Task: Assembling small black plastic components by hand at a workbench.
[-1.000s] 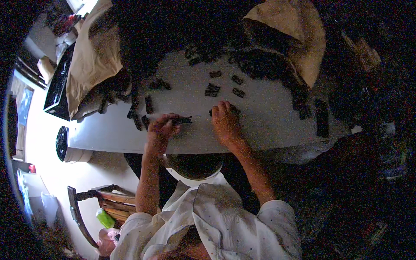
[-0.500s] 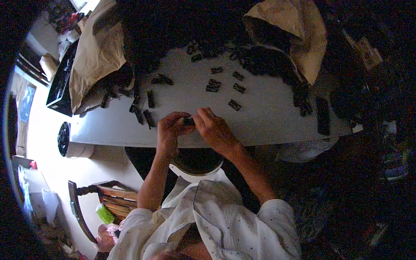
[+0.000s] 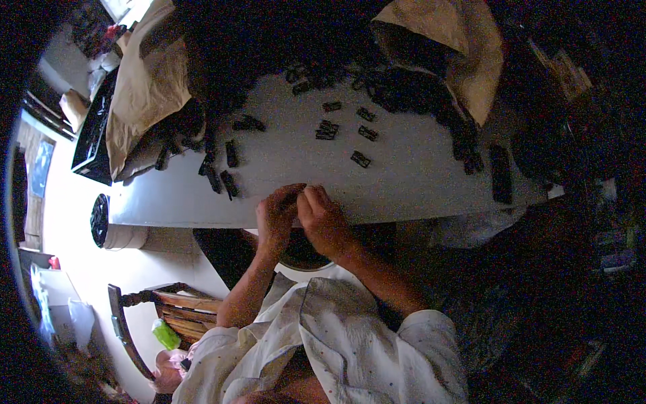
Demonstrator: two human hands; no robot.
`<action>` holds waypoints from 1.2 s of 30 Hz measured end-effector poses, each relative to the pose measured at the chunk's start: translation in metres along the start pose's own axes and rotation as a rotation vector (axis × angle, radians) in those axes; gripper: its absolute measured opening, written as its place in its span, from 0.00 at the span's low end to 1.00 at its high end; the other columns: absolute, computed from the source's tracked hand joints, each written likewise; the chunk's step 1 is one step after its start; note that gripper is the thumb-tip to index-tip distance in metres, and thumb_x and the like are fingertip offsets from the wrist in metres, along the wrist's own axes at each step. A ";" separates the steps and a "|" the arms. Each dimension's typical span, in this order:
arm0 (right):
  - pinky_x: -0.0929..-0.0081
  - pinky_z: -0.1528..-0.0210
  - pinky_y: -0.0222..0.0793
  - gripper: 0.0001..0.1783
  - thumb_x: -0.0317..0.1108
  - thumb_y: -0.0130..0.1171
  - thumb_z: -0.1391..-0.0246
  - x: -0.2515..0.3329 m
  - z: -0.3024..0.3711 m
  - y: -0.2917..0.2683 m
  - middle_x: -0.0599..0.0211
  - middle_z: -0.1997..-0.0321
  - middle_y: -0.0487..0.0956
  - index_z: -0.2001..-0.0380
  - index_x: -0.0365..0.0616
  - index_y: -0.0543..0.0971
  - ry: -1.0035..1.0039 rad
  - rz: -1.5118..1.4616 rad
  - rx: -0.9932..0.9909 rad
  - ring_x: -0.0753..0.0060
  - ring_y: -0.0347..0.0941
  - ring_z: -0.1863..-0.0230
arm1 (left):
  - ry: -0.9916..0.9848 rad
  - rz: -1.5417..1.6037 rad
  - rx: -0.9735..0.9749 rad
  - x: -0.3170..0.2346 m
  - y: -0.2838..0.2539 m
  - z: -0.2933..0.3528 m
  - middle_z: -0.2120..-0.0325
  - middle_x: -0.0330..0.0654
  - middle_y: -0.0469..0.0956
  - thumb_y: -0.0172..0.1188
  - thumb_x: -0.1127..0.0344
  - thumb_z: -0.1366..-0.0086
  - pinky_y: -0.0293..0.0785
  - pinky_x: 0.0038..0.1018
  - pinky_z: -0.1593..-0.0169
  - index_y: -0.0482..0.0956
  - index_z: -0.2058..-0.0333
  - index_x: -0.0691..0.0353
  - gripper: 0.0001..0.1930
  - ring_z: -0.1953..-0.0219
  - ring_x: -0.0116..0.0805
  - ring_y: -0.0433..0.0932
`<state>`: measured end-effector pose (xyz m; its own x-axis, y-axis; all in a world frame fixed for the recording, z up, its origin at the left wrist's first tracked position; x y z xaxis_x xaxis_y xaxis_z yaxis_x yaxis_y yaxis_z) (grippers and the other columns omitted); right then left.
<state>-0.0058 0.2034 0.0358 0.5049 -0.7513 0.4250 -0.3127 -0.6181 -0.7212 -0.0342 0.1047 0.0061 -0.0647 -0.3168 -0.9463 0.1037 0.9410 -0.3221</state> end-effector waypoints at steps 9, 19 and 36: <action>0.68 0.65 0.66 0.20 0.37 0.66 0.63 -0.033 0.001 -0.005 0.59 0.68 0.70 0.68 0.38 0.71 0.349 -0.571 0.200 0.63 0.70 0.65 | -0.038 0.606 0.034 0.004 -0.008 0.012 0.66 0.41 0.76 0.55 0.79 0.49 0.69 0.24 0.58 0.75 0.63 0.68 0.12 0.64 0.31 0.74; 0.69 0.67 0.65 0.18 0.40 0.66 0.61 -0.029 0.037 0.006 0.61 0.74 0.71 0.73 0.39 0.72 0.492 -0.664 0.413 0.67 0.71 0.69 | -0.132 0.609 0.166 0.005 -0.004 0.046 0.72 0.42 0.76 0.57 0.76 0.48 0.69 0.24 0.60 0.76 0.69 0.68 0.07 0.67 0.30 0.73; 0.55 0.51 0.61 0.31 0.40 0.62 0.57 -0.282 0.047 -0.175 0.43 0.54 0.69 0.51 0.37 0.65 0.643 0.632 -0.325 0.42 0.65 0.54 | 0.086 -0.160 0.467 0.142 0.039 0.071 0.64 0.51 0.77 0.54 0.79 0.52 0.72 0.33 0.60 0.76 0.60 0.64 0.17 0.63 0.44 0.76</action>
<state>-0.0559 0.5347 0.0166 -0.3417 -0.8913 0.2981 -0.6328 -0.0164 -0.7741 0.0311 0.0878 -0.1424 -0.1960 -0.4233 -0.8845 0.5178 0.7213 -0.4599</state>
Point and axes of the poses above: each hand's wrist, its own z-axis away from the middle knuckle, its own y-axis out of the palm, x = y × z, the point moved 6 cm from there along -z, towards the middle knuckle
